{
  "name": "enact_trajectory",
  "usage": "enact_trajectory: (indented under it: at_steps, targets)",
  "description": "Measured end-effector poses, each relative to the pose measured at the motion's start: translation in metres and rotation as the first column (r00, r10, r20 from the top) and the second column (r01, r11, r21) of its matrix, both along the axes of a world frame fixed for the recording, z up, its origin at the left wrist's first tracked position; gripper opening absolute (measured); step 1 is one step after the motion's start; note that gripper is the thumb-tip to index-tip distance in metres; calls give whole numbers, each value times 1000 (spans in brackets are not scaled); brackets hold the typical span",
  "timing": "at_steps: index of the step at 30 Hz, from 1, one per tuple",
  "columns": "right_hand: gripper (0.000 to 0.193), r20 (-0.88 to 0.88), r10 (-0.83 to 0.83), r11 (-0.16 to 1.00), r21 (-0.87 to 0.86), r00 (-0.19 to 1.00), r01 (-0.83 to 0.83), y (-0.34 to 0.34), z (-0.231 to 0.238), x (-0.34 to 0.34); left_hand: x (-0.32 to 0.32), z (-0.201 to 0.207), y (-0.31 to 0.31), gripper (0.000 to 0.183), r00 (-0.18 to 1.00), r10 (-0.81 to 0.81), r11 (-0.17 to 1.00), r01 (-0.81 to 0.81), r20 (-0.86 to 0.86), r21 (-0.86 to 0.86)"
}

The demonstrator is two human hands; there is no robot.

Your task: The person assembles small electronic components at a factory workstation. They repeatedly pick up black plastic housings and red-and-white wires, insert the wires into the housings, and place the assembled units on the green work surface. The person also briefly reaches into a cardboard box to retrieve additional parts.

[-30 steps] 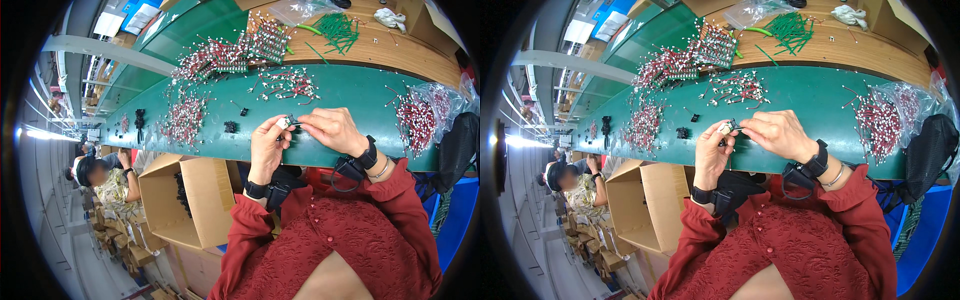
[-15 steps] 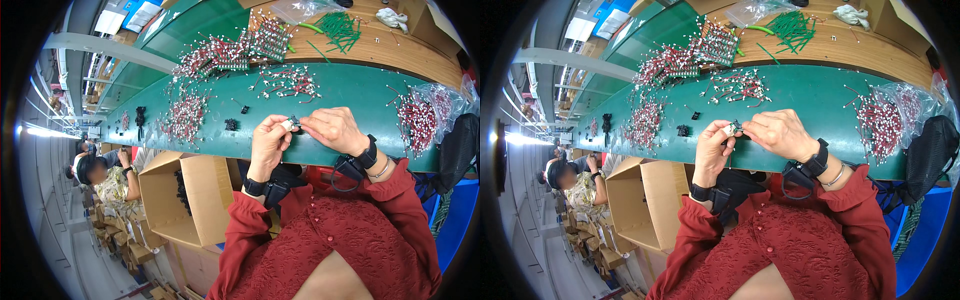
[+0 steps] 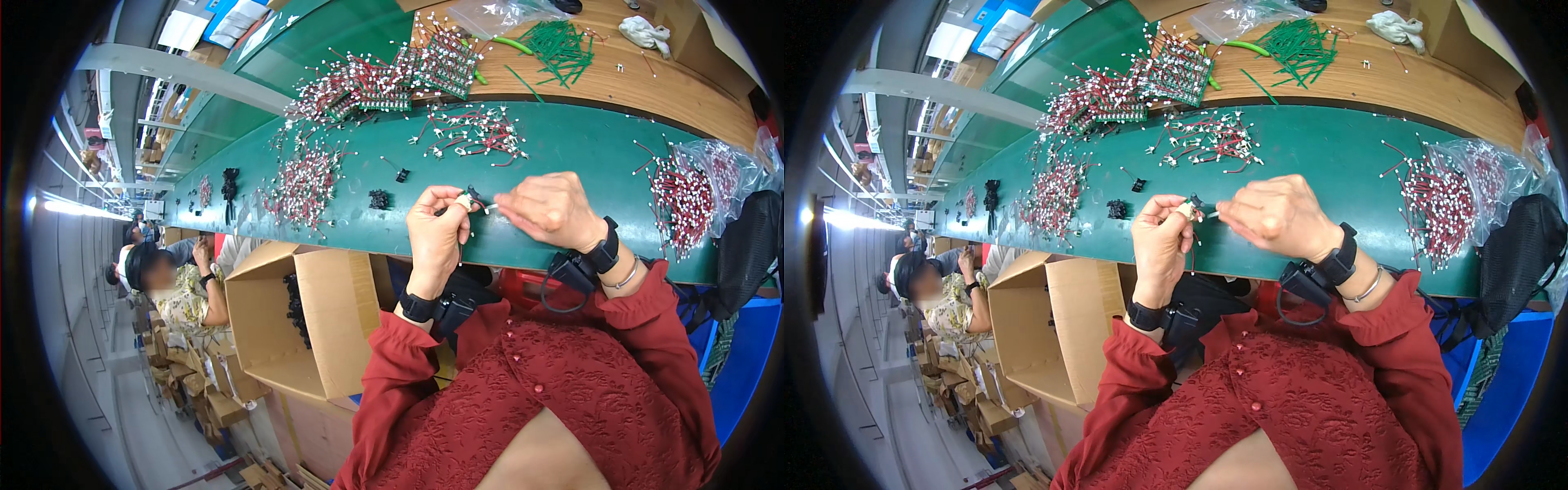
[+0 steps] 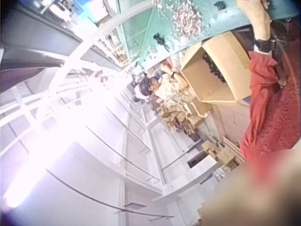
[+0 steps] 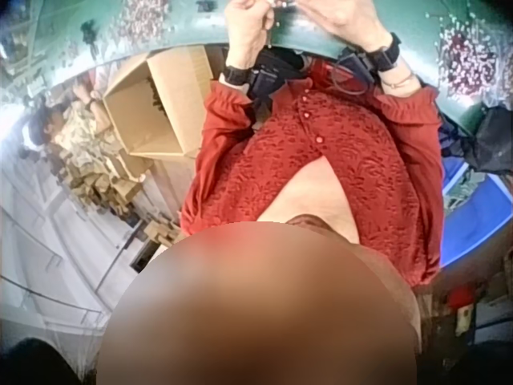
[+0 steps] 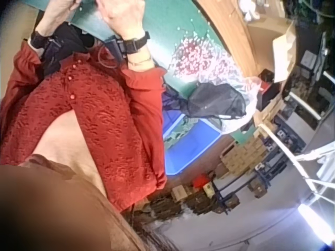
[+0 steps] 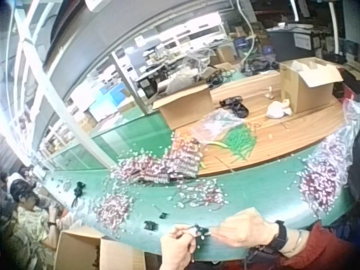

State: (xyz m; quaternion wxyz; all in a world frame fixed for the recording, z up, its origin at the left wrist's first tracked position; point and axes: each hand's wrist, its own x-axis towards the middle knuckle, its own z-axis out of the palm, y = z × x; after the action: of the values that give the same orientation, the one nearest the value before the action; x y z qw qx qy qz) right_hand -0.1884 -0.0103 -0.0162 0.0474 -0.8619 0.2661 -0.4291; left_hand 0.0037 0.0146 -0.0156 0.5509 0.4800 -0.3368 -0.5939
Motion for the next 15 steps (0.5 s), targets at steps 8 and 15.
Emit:
enact_trajectory:
  at_steps: [8,15]
  targets:
    - [15,36,-46,998,45,998,44,-2,-7,0,-8,5,2,11,994,-71,997,71,78,-5]
    - [15,2,-70,995,70,998,70,0,-7,5,-8,0,1,11,994,-54,998,56,96,-15]
